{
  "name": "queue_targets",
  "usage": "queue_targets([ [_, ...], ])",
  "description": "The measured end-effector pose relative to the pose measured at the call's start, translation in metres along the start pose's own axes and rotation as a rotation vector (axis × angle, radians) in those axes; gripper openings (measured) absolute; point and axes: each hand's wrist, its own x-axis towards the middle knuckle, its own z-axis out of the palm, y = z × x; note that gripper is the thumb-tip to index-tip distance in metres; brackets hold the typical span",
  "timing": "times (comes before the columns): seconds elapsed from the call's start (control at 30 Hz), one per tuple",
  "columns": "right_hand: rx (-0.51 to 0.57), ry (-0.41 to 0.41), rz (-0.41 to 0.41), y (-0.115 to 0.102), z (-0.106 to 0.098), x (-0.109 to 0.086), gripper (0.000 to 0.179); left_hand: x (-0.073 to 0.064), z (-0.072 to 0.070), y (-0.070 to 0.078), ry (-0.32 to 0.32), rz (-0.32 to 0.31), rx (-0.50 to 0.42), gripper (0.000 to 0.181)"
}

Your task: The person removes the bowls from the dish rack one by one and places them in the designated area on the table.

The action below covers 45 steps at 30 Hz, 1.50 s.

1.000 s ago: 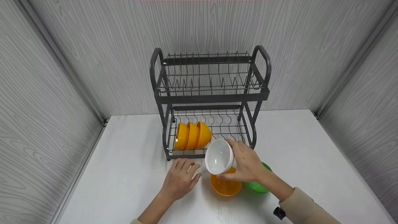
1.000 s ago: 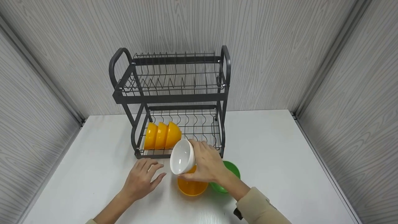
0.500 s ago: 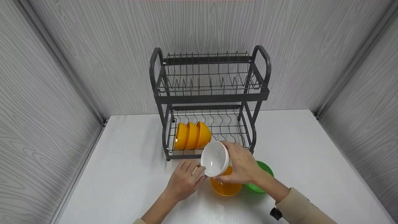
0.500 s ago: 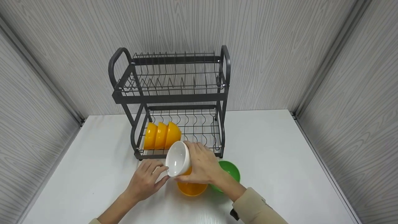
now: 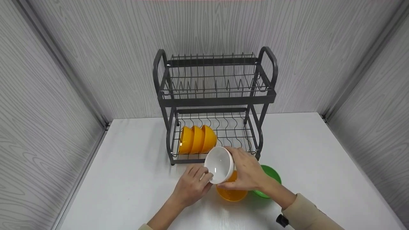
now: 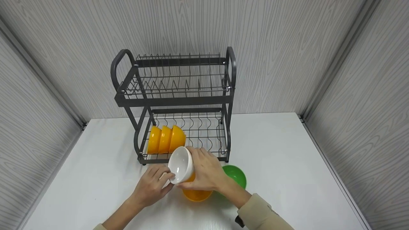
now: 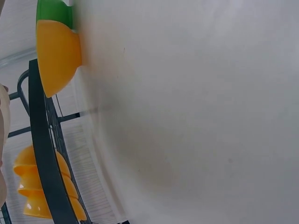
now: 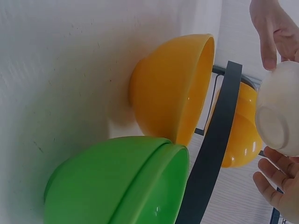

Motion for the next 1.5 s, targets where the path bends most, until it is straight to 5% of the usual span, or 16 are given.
queue_targets([
  [0.37, -0.022, 0.042, -0.045, 0.002, 0.003, -0.001, 0.112, -0.002, -0.002, -0.001, -0.039, 0.096, 0.085, 0.033],
  [0.9, 0.011, 0.03, -0.027, 0.0, 0.009, -0.005, 0.113, -0.007, -0.008, -0.005, -0.075, 0.125, 0.084, 0.012],
  [1.17, -0.01, 0.015, -0.02, -0.001, 0.008, -0.005, 0.117, -0.006, -0.014, -0.009, -0.091, 0.139, 0.105, 0.033],
  [1.5, -0.039, -0.029, -0.016, -0.004, 0.005, -0.004, 0.111, -0.009, -0.023, -0.015, -0.118, 0.167, 0.126, 0.035],
])
